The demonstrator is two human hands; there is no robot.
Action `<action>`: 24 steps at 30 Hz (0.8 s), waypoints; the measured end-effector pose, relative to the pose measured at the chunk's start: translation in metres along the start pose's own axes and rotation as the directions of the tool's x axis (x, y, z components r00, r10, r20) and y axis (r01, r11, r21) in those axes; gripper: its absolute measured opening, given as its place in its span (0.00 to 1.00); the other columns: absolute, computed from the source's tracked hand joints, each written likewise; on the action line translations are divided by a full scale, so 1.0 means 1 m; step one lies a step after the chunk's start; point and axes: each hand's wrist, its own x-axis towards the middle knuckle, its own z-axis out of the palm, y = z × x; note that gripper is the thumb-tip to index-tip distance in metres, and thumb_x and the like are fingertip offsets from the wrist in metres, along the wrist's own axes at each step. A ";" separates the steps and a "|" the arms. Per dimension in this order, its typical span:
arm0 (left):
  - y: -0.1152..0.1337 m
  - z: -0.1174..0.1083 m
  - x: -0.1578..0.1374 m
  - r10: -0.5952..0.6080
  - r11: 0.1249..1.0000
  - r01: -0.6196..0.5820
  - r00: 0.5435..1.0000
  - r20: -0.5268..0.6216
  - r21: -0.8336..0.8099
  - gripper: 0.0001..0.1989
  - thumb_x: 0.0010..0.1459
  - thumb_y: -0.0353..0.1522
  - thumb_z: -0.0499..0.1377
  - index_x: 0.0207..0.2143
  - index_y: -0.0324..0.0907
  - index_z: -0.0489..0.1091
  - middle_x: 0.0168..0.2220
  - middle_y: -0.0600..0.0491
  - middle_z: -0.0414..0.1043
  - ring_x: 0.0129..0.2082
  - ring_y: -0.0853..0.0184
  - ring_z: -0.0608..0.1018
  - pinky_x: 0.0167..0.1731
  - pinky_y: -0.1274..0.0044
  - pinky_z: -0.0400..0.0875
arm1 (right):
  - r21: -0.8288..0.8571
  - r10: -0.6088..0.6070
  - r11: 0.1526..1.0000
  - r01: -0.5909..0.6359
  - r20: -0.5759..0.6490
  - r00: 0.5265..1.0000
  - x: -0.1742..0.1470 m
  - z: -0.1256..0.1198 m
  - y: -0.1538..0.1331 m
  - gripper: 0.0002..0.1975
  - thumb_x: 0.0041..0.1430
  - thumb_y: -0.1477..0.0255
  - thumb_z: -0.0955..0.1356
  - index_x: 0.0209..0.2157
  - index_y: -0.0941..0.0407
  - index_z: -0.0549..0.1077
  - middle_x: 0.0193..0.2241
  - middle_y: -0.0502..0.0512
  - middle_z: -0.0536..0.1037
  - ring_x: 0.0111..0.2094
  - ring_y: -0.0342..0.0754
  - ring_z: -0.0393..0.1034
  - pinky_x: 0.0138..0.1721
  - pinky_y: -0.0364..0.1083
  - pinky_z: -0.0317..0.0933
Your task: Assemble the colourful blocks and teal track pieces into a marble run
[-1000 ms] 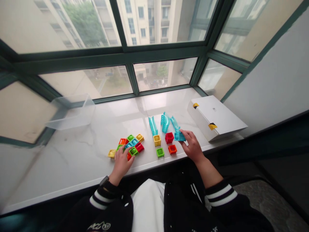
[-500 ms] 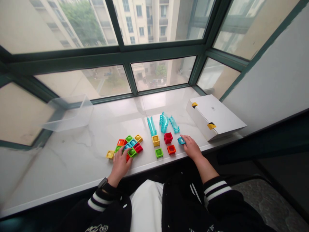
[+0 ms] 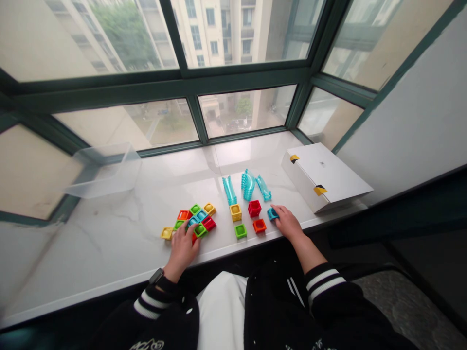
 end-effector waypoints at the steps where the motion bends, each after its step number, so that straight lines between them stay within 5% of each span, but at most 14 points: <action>1: 0.000 0.000 0.000 -0.001 1.000 0.001 1.000 0.002 -0.003 0.24 0.63 0.31 0.59 0.62 0.46 0.69 0.69 0.40 0.60 0.66 0.46 0.66 0.65 0.53 0.60 | -0.003 0.000 1.000 0.000 0.001 1.000 0.000 0.001 0.000 0.32 0.63 0.77 0.64 0.68 0.51 0.67 0.60 0.60 0.73 0.60 0.57 0.71 0.65 0.56 0.64; 24: 0.002 -0.002 0.001 -0.005 1.000 0.005 1.000 0.007 -0.026 0.25 0.62 0.32 0.60 0.62 0.46 0.69 0.69 0.40 0.59 0.66 0.46 0.65 0.66 0.53 0.58 | -0.009 0.010 1.000 -0.010 0.015 1.000 0.005 0.002 0.002 0.32 0.63 0.77 0.66 0.68 0.48 0.66 0.59 0.61 0.74 0.59 0.57 0.71 0.63 0.58 0.66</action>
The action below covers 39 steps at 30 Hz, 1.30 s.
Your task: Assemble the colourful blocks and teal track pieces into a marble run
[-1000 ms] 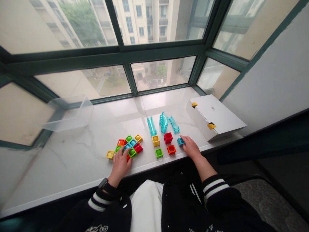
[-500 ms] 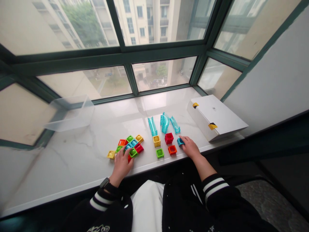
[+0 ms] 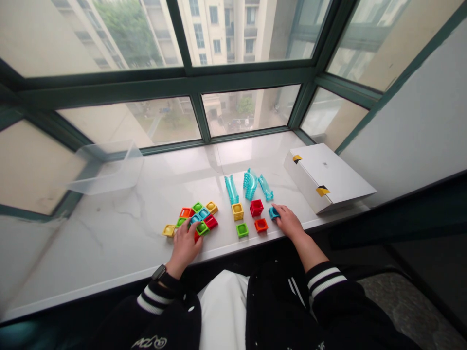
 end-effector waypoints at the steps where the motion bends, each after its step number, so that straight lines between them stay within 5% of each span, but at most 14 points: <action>1: 0.000 0.000 0.000 0.003 1.000 -0.003 1.000 0.000 -0.003 0.25 0.62 0.32 0.60 0.62 0.46 0.69 0.69 0.40 0.59 0.66 0.46 0.65 0.66 0.54 0.58 | 0.004 0.001 1.000 -0.001 -0.001 1.000 0.000 0.000 0.000 0.33 0.63 0.76 0.66 0.69 0.48 0.66 0.59 0.61 0.73 0.59 0.57 0.71 0.63 0.57 0.66; 8: -0.002 0.002 0.001 0.005 1.000 -0.005 1.000 0.000 -0.020 0.25 0.62 0.32 0.60 0.62 0.46 0.69 0.69 0.40 0.59 0.67 0.47 0.64 0.66 0.55 0.58 | 0.000 -0.002 1.000 0.002 -0.047 0.999 -0.007 -0.010 -0.008 0.39 0.59 0.78 0.65 0.72 0.49 0.59 0.60 0.63 0.70 0.61 0.60 0.69 0.64 0.60 0.65; 11: -0.001 0.001 0.001 -0.003 1.000 0.003 1.000 0.003 -0.030 0.25 0.62 0.32 0.60 0.62 0.47 0.69 0.69 0.41 0.59 0.67 0.46 0.64 0.66 0.54 0.58 | -0.006 -0.039 0.999 0.039 -0.186 0.982 -0.011 -0.030 -0.024 0.38 0.59 0.79 0.64 0.71 0.51 0.62 0.59 0.64 0.72 0.61 0.62 0.68 0.65 0.63 0.63; 17: 0.000 0.000 0.001 -0.007 0.999 0.007 1.000 0.003 -0.045 0.24 0.63 0.34 0.61 0.61 0.47 0.70 0.69 0.41 0.60 0.66 0.46 0.65 0.66 0.53 0.58 | 0.141 -0.092 0.974 0.178 -0.472 0.877 -0.020 -0.068 -0.082 0.23 0.68 0.74 0.62 0.62 0.51 0.73 0.53 0.62 0.78 0.57 0.61 0.72 0.64 0.64 0.65; 22: -0.004 0.001 0.003 -0.018 0.992 0.019 1.000 0.010 -0.121 0.23 0.63 0.36 0.62 0.60 0.49 0.71 0.69 0.42 0.60 0.67 0.46 0.64 0.66 0.52 0.58 | 0.298 -0.253 0.877 0.378 -0.383 0.888 -0.022 -0.063 -0.145 0.19 0.69 0.74 0.63 0.56 0.48 0.78 0.51 0.59 0.80 0.54 0.58 0.76 0.59 0.59 0.71; 28: -0.024 -0.009 0.007 0.031 0.952 -0.020 0.999 0.029 -0.306 0.26 0.62 0.39 0.64 0.61 0.47 0.70 0.68 0.42 0.62 0.68 0.48 0.66 0.66 0.54 0.62 | 0.401 -0.599 0.746 0.532 0.052 0.799 -0.019 -0.024 -0.210 0.19 0.68 0.77 0.66 0.56 0.48 0.78 0.53 0.58 0.79 0.53 0.53 0.76 0.55 0.53 0.73; 34: -0.053 -0.025 0.003 0.019 0.938 -0.058 0.993 -0.116 -0.342 0.20 0.64 0.38 0.62 0.57 0.45 0.71 0.58 0.45 0.72 0.61 0.55 0.73 0.64 0.62 0.68 | 0.360 -0.626 0.756 0.547 0.155 0.764 -0.014 0.013 -0.231 0.18 0.66 0.76 0.69 0.55 0.51 0.78 0.53 0.61 0.79 0.54 0.55 0.75 0.55 0.55 0.71; 39: -0.084 -0.015 0.000 -0.182 0.961 0.139 0.969 -0.166 -0.240 0.21 0.65 0.38 0.59 0.58 0.41 0.70 0.62 0.38 0.65 0.64 0.49 0.70 0.64 0.56 0.67 | 0.297 -0.616 0.774 0.559 0.146 0.775 -0.006 0.027 -0.237 0.21 0.63 0.77 0.71 0.57 0.52 0.77 0.55 0.62 0.78 0.57 0.58 0.72 0.59 0.59 0.68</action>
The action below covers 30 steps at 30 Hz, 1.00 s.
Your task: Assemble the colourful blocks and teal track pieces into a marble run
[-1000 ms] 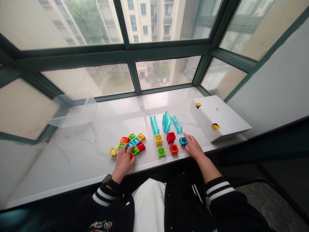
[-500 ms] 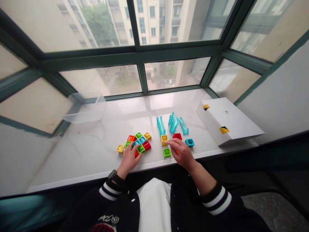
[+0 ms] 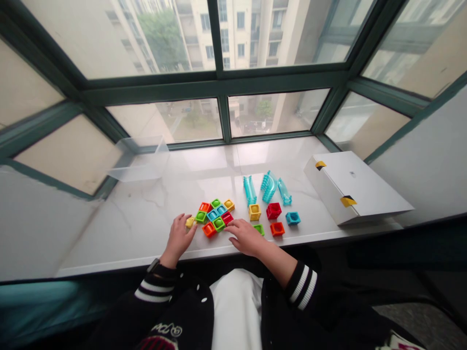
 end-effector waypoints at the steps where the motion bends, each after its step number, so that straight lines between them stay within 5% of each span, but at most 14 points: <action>1: -0.006 0.002 0.001 -0.023 1.000 0.023 1.000 0.006 0.011 0.22 0.66 0.38 0.59 0.59 0.41 0.70 0.63 0.37 0.64 0.65 0.49 0.69 0.64 0.56 0.67 | -0.014 0.003 1.000 -0.003 0.005 1.000 0.002 0.002 0.000 0.22 0.63 0.77 0.71 0.58 0.52 0.76 0.56 0.62 0.77 0.58 0.59 0.71 0.60 0.60 0.68; 11: -0.005 0.012 0.011 0.062 0.997 -0.066 0.994 0.086 0.044 0.21 0.67 0.32 0.56 0.60 0.43 0.72 0.62 0.40 0.66 0.63 0.52 0.72 0.62 0.60 0.70 | 0.000 -0.012 1.000 0.012 0.047 0.999 0.011 0.012 -0.005 0.24 0.63 0.76 0.72 0.60 0.51 0.75 0.59 0.62 0.75 0.59 0.60 0.69 0.62 0.61 0.66; 30: 0.002 -0.010 0.006 -0.017 0.967 -0.064 0.949 0.315 0.245 0.31 0.66 0.24 0.51 0.68 0.55 0.68 0.57 0.44 0.68 0.51 0.56 0.75 0.57 0.64 0.68 | -0.026 0.113 0.994 -0.110 0.133 0.985 0.008 0.025 0.003 0.28 0.61 0.75 0.72 0.63 0.54 0.74 0.66 0.65 0.70 0.65 0.63 0.65 0.66 0.63 0.61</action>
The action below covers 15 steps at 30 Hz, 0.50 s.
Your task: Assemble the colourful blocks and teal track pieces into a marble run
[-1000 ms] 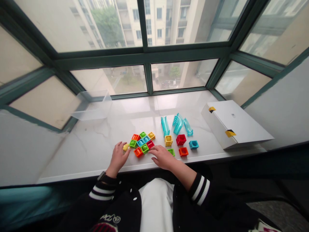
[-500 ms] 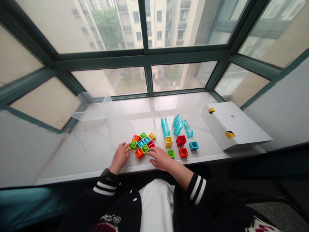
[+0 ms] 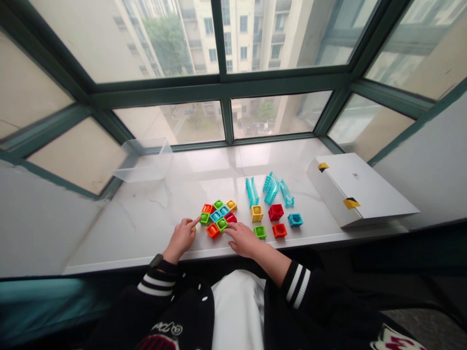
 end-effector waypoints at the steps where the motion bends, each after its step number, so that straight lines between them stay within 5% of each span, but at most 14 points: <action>1: 0.001 -0.001 -0.001 -0.002 1.000 0.002 1.000 0.002 -0.002 0.31 0.65 0.24 0.51 0.67 0.55 0.68 0.57 0.43 0.68 0.51 0.56 0.75 0.57 0.64 0.68 | -0.004 0.004 1.000 -0.004 -0.007 1.000 0.000 0.000 -0.001 0.27 0.61 0.75 0.72 0.63 0.54 0.74 0.65 0.65 0.71 0.65 0.63 0.66 0.66 0.63 0.62; 15: -0.002 -0.012 -0.023 0.004 0.938 -0.022 0.999 -0.051 -0.345 0.26 0.63 0.28 0.54 0.62 0.44 0.72 0.59 0.43 0.68 0.57 0.55 0.75 0.62 0.62 0.69 | 0.023 0.030 0.999 -0.029 -0.042 0.999 -0.008 0.005 0.002 0.24 0.61 0.76 0.72 0.59 0.53 0.77 0.62 0.64 0.74 0.63 0.62 0.68 0.64 0.62 0.64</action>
